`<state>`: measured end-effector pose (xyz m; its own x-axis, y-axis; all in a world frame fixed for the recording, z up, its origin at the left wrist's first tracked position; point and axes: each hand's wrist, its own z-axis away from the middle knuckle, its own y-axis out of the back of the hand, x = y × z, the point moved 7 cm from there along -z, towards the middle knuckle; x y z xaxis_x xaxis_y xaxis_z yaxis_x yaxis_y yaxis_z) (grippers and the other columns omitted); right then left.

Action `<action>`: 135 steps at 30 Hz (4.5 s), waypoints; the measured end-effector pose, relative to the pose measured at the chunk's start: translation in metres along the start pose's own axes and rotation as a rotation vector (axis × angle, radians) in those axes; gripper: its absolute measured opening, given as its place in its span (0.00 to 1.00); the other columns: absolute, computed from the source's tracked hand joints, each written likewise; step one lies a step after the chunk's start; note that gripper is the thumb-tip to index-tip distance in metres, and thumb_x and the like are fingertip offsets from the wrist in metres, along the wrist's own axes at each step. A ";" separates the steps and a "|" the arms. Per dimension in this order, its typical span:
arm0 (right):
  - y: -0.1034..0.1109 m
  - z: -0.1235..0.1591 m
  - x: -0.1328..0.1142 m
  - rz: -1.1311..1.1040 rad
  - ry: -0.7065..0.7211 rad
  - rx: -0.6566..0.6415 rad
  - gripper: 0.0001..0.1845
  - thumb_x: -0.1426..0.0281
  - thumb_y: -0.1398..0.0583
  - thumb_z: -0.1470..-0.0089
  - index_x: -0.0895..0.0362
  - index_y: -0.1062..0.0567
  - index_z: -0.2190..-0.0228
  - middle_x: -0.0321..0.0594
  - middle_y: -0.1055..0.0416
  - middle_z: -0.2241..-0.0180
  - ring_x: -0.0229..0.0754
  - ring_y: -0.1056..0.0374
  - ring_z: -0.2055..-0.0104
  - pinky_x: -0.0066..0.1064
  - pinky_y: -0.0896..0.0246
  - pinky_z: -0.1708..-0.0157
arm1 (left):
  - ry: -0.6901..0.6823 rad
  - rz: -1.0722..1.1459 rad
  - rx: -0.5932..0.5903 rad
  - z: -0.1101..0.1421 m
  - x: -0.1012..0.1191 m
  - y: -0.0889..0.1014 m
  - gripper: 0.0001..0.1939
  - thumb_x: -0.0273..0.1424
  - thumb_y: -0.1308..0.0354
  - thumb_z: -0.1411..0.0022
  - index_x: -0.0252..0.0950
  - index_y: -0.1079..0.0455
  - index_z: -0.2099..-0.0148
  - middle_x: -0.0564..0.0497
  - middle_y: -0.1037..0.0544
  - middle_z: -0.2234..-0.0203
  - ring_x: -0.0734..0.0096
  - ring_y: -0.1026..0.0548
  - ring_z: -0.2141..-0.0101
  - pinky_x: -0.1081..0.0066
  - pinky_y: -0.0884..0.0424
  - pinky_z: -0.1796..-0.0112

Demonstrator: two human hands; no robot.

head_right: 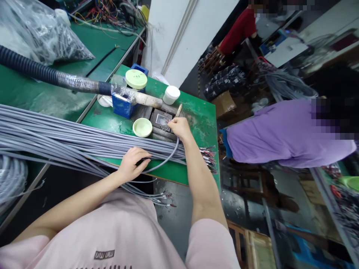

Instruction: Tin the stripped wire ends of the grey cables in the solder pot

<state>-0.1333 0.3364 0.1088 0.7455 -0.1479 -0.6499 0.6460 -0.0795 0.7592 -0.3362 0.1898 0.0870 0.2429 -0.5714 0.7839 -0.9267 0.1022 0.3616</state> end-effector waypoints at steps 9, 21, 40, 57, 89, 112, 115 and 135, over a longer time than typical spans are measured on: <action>-0.012 -0.020 0.009 0.058 -0.031 0.012 0.11 0.66 0.41 0.62 0.60 0.32 0.87 0.30 0.47 0.89 0.32 0.48 0.82 0.27 0.56 0.79 | -0.029 -0.018 -0.004 0.000 0.002 0.001 0.09 0.31 0.46 0.36 0.37 0.26 0.57 0.45 0.20 0.65 0.65 0.26 0.62 0.65 0.36 0.61; -0.017 -0.027 0.018 0.118 -0.033 -0.006 0.12 0.66 0.39 0.61 0.62 0.29 0.86 0.31 0.46 0.89 0.32 0.47 0.82 0.28 0.55 0.79 | -0.052 -0.035 -0.002 0.000 0.003 0.001 0.09 0.30 0.47 0.36 0.37 0.27 0.56 0.46 0.20 0.64 0.65 0.25 0.61 0.65 0.36 0.61; 0.037 0.048 -0.028 -0.081 0.112 0.052 0.10 0.65 0.41 0.56 0.58 0.32 0.81 0.29 0.43 0.84 0.31 0.50 0.80 0.26 0.55 0.78 | -0.141 -0.127 0.044 0.000 0.013 0.003 0.06 0.27 0.45 0.36 0.36 0.29 0.58 0.48 0.21 0.65 0.68 0.27 0.64 0.67 0.35 0.63; 0.052 0.178 -0.042 -0.339 0.183 0.148 0.10 0.65 0.39 0.51 0.57 0.30 0.78 0.28 0.42 0.85 0.30 0.49 0.84 0.24 0.55 0.83 | -0.167 -0.182 0.025 0.003 0.013 0.000 0.06 0.29 0.46 0.35 0.36 0.28 0.58 0.48 0.21 0.65 0.67 0.27 0.63 0.66 0.37 0.63; 0.032 0.179 0.022 -0.908 0.020 -0.106 0.12 0.65 0.35 0.55 0.57 0.31 0.81 0.28 0.38 0.89 0.31 0.44 0.89 0.23 0.52 0.87 | -0.086 -0.291 0.076 0.002 0.016 -0.003 0.08 0.30 0.47 0.36 0.36 0.27 0.61 0.47 0.20 0.68 0.67 0.26 0.65 0.65 0.32 0.61; -0.057 0.293 0.071 -0.698 -0.277 -0.355 0.15 0.60 0.36 0.53 0.57 0.24 0.66 0.35 0.28 0.79 0.35 0.32 0.82 0.27 0.37 0.81 | -0.230 -0.783 -0.262 -0.009 0.023 -0.040 0.05 0.30 0.42 0.39 0.34 0.30 0.61 0.42 0.27 0.68 0.55 0.31 0.64 0.62 0.39 0.66; -0.082 0.273 0.034 -0.851 -0.232 -0.532 0.18 0.58 0.36 0.54 0.59 0.25 0.65 0.34 0.28 0.79 0.34 0.33 0.83 0.24 0.39 0.83 | -0.217 -0.703 -0.282 -0.012 0.022 -0.039 0.04 0.29 0.44 0.39 0.34 0.30 0.66 0.42 0.28 0.70 0.56 0.31 0.65 0.62 0.38 0.67; 0.030 0.242 0.003 -0.732 0.057 0.131 0.16 0.58 0.44 0.42 0.56 0.24 0.68 0.32 0.33 0.82 0.31 0.45 0.84 0.25 0.51 0.84 | 0.173 0.341 -0.425 0.009 0.042 -0.011 0.12 0.38 0.41 0.40 0.35 0.26 0.58 0.48 0.23 0.68 0.70 0.26 0.67 0.70 0.29 0.64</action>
<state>-0.1516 0.0948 0.1388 0.1419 0.0393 -0.9891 0.9585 -0.2550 0.1274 -0.3180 0.1579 0.1111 0.0269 -0.3112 0.9500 -0.7726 0.5966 0.2173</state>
